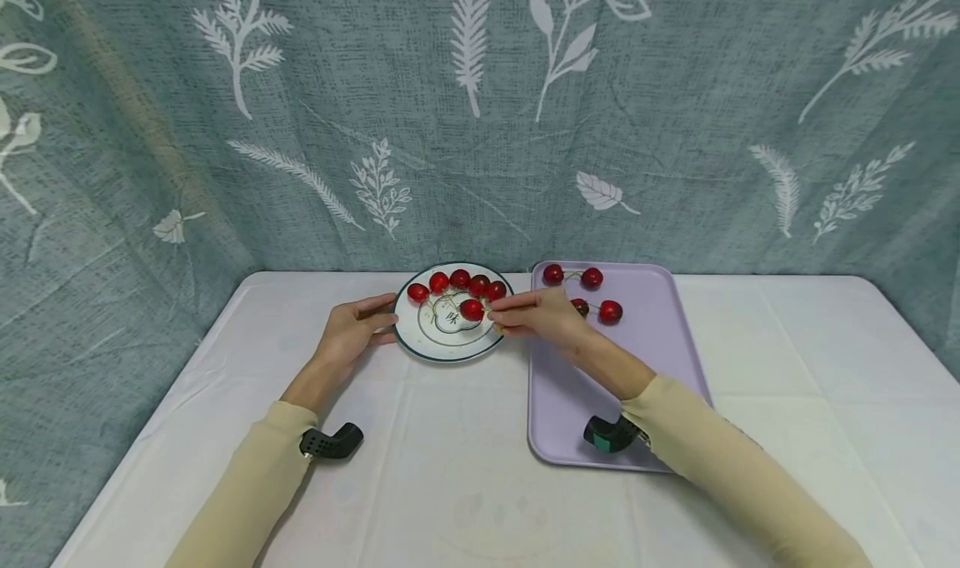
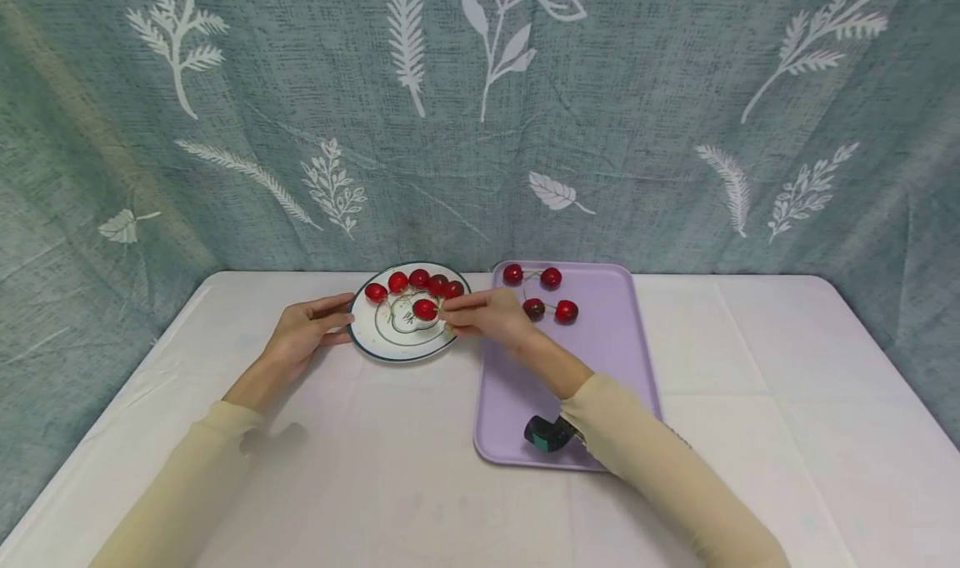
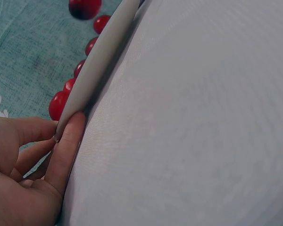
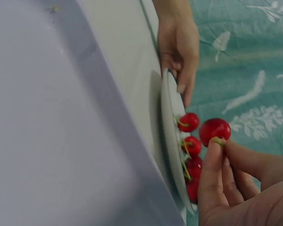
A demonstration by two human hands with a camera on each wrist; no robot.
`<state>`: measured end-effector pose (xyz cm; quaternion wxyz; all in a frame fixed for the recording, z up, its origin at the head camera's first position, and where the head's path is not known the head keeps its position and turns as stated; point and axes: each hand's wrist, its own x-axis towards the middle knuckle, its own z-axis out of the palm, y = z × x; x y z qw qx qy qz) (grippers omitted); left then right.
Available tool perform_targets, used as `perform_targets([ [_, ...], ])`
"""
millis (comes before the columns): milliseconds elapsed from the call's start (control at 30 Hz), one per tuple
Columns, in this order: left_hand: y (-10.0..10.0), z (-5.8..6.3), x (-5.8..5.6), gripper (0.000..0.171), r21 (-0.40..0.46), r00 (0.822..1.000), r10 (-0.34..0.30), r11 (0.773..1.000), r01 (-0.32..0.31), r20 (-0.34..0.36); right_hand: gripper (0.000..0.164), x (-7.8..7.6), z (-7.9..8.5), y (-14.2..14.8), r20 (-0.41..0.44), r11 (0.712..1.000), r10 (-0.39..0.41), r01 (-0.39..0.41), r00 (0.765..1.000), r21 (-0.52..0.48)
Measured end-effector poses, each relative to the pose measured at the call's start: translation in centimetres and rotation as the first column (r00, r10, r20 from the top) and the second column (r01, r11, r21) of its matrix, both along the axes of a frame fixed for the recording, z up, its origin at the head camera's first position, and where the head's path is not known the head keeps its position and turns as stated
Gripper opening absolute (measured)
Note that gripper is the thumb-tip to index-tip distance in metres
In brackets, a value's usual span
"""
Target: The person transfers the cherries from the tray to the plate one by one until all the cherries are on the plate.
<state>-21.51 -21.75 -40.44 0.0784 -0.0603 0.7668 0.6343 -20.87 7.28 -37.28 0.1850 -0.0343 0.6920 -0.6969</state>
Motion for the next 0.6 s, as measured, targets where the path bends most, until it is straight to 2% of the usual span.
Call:
perform_targets([
  [167,-0.1,0.0,0.0,0.049,-0.002,1.000,-0.001,1.000,0.001,-0.001,0.026,-0.5,-0.5,-2.1,-0.007,0.998,0.023,-0.022,1.000,0.051],
  [367,-0.1,-0.1,-0.1,0.049,-0.015,1.000,0.004,1.000,-0.004,-0.001,0.021,-1.6,-0.8,-4.0,-0.065,0.989,0.054,-0.044,0.996,0.143],
  [600,0.1,-0.1,-0.1,0.049,-0.010,1.000,0.006,1.000,-0.006,0.011,0.019,-2.2,-1.1,-5.5,-0.095,0.982,0.039,-0.021,0.995,0.190],
])
